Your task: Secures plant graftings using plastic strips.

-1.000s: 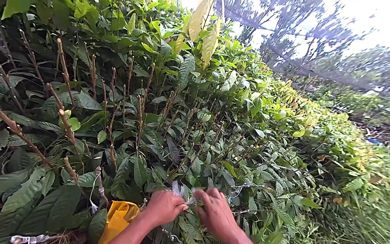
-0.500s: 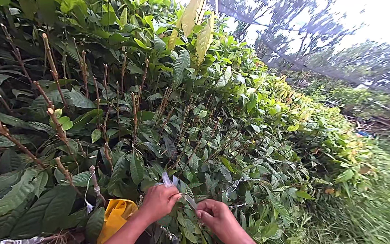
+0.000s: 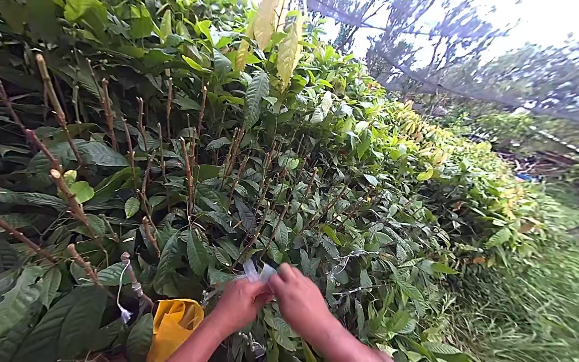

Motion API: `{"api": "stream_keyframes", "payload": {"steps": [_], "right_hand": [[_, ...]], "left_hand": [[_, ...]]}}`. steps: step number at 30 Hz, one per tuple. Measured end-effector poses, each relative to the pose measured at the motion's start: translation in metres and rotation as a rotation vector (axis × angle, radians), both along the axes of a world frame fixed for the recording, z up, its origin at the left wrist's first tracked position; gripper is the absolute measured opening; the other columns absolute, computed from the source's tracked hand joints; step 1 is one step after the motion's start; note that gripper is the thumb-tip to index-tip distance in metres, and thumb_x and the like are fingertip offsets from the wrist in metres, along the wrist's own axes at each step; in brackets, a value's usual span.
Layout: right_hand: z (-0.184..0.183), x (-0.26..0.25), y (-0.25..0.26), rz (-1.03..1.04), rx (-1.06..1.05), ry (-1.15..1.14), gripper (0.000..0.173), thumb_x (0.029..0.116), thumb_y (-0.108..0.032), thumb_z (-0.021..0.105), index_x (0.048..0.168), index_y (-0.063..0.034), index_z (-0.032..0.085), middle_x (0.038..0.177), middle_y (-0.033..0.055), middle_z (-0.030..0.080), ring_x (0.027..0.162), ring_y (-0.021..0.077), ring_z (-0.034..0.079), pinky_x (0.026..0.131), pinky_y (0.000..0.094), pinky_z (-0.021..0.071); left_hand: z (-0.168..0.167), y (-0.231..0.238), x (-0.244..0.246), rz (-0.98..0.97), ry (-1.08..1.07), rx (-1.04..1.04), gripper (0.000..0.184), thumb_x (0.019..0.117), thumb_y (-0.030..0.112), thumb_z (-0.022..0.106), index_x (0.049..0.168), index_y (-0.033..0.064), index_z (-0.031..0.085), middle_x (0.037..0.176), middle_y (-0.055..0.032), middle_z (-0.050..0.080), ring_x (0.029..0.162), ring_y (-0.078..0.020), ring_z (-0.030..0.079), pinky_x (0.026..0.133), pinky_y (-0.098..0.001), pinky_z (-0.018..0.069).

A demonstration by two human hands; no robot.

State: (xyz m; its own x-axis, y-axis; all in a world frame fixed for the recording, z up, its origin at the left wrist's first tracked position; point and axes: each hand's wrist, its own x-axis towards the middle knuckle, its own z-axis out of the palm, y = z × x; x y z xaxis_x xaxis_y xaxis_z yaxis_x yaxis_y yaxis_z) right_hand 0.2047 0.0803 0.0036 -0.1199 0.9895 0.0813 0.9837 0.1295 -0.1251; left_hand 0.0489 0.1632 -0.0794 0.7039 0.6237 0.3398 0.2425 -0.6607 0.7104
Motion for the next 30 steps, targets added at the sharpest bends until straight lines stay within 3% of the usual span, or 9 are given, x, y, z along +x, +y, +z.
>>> {"api": "stream_keyframes", "payload": {"steps": [3, 5, 7, 11, 15, 19, 23, 26, 30], "right_hand": [[0.000, 0.021, 0.017, -0.132, -0.322, 0.115, 0.033, 0.1091, -0.024, 0.044, 0.125, -0.0086, 0.068, 0.127, 0.0183, 0.065, 0.115, 0.0376, 0.065, 0.096, 0.0564, 0.0538], [0.001, -0.003, -0.002, -0.046, -0.329, 0.101, 0.029, 0.1059, -0.013, 0.046, 0.124, -0.0032, 0.066, 0.121, 0.0222, 0.068, 0.108, 0.0415, 0.069, 0.088, 0.0606, 0.0559], [0.002, -0.014, -0.008, 0.071, -0.128, 0.042, 0.021, 0.0998, -0.007, 0.052, 0.111, -0.0019, 0.069, 0.104, 0.0204, 0.071, 0.091, 0.0385, 0.072, 0.072, 0.0553, 0.0591], [0.000, 0.028, 0.031, 0.037, -0.169, 0.158, 0.030, 0.1079, -0.023, 0.049, 0.117, -0.0083, 0.073, 0.118, 0.0147, 0.070, 0.114, 0.0335, 0.067, 0.097, 0.0540, 0.0535], [-0.031, -0.030, -0.025, 0.335, -0.059, 0.261, 0.017, 0.0965, -0.002, 0.060, 0.103, -0.0016, 0.076, 0.102, 0.0175, 0.074, 0.090, 0.0362, 0.074, 0.078, 0.0568, 0.0602], [0.010, -0.034, -0.009, 0.305, -0.172, 0.158, 0.020, 0.1008, -0.007, 0.056, 0.113, -0.0052, 0.072, 0.113, 0.0171, 0.071, 0.100, 0.0371, 0.071, 0.083, 0.0592, 0.0582], [0.002, 0.021, 0.039, -0.078, -0.013, 0.677, 0.023, 0.1007, -0.024, 0.063, 0.104, -0.0073, 0.078, 0.100, 0.0072, 0.069, 0.095, 0.0177, 0.065, 0.089, 0.0379, 0.0541], [-0.033, 0.024, 0.036, -0.118, -0.320, 1.236, 0.015, 0.0994, -0.016, 0.065, 0.099, -0.0023, 0.072, 0.083, -0.0002, 0.066, 0.072, 0.0068, 0.061, 0.067, 0.0258, 0.0518], [-0.043, 0.013, 0.022, -0.028, -0.261, 1.232, 0.024, 0.0939, -0.014, 0.066, 0.115, -0.0019, 0.066, 0.106, 0.0041, 0.064, 0.092, 0.0103, 0.064, 0.083, 0.0290, 0.0559]], "left_hand": [[0.005, -0.002, -0.004, 0.011, -0.067, -0.136, 0.021, 0.1009, 0.016, 0.060, 0.112, 0.0063, 0.075, 0.102, -0.0080, 0.075, 0.083, -0.0171, 0.072, 0.081, -0.0397, 0.0609], [0.009, 0.005, -0.005, 0.088, -0.108, -0.188, 0.018, 0.0989, 0.014, 0.062, 0.110, 0.0067, 0.075, 0.100, -0.0059, 0.075, 0.077, -0.0134, 0.071, 0.074, -0.0352, 0.0617], [0.003, 0.004, -0.005, 0.066, -0.137, -0.151, 0.017, 0.0951, 0.014, 0.066, 0.104, 0.0061, 0.078, 0.098, -0.0062, 0.077, 0.085, -0.0146, 0.073, 0.083, -0.0390, 0.0605], [-0.003, 0.003, -0.006, 0.072, -0.234, -0.239, 0.018, 0.0949, 0.022, 0.069, 0.098, 0.0064, 0.078, 0.090, -0.0015, 0.074, 0.072, -0.0058, 0.067, 0.071, -0.0277, 0.0590], [0.009, 0.008, -0.004, 0.244, -0.259, -0.326, 0.019, 0.0954, 0.025, 0.068, 0.099, 0.0078, 0.075, 0.087, 0.0014, 0.073, 0.075, -0.0051, 0.067, 0.073, -0.0281, 0.0572], [0.005, 0.004, -0.005, 0.167, -0.166, -0.193, 0.019, 0.0945, 0.021, 0.067, 0.102, 0.0052, 0.075, 0.089, -0.0048, 0.075, 0.076, -0.0113, 0.069, 0.076, -0.0347, 0.0587], [0.000, 0.009, -0.010, 0.057, -0.306, -0.329, 0.042, 0.0919, 0.014, 0.072, 0.132, 0.0051, 0.064, 0.092, 0.0004, 0.072, 0.065, -0.0050, 0.061, 0.063, -0.0246, 0.0548], [-0.002, 0.011, -0.013, 0.063, -0.477, -0.340, 0.020, 0.0916, 0.008, 0.072, 0.110, 0.0023, 0.075, 0.095, 0.0007, 0.076, 0.073, -0.0003, 0.068, 0.070, -0.0195, 0.0584], [0.000, 0.011, -0.012, 0.158, -0.426, -0.260, 0.015, 0.0944, 0.013, 0.068, 0.103, 0.0033, 0.075, 0.089, 0.0000, 0.074, 0.062, 0.0006, 0.062, 0.058, -0.0170, 0.0541]]}}
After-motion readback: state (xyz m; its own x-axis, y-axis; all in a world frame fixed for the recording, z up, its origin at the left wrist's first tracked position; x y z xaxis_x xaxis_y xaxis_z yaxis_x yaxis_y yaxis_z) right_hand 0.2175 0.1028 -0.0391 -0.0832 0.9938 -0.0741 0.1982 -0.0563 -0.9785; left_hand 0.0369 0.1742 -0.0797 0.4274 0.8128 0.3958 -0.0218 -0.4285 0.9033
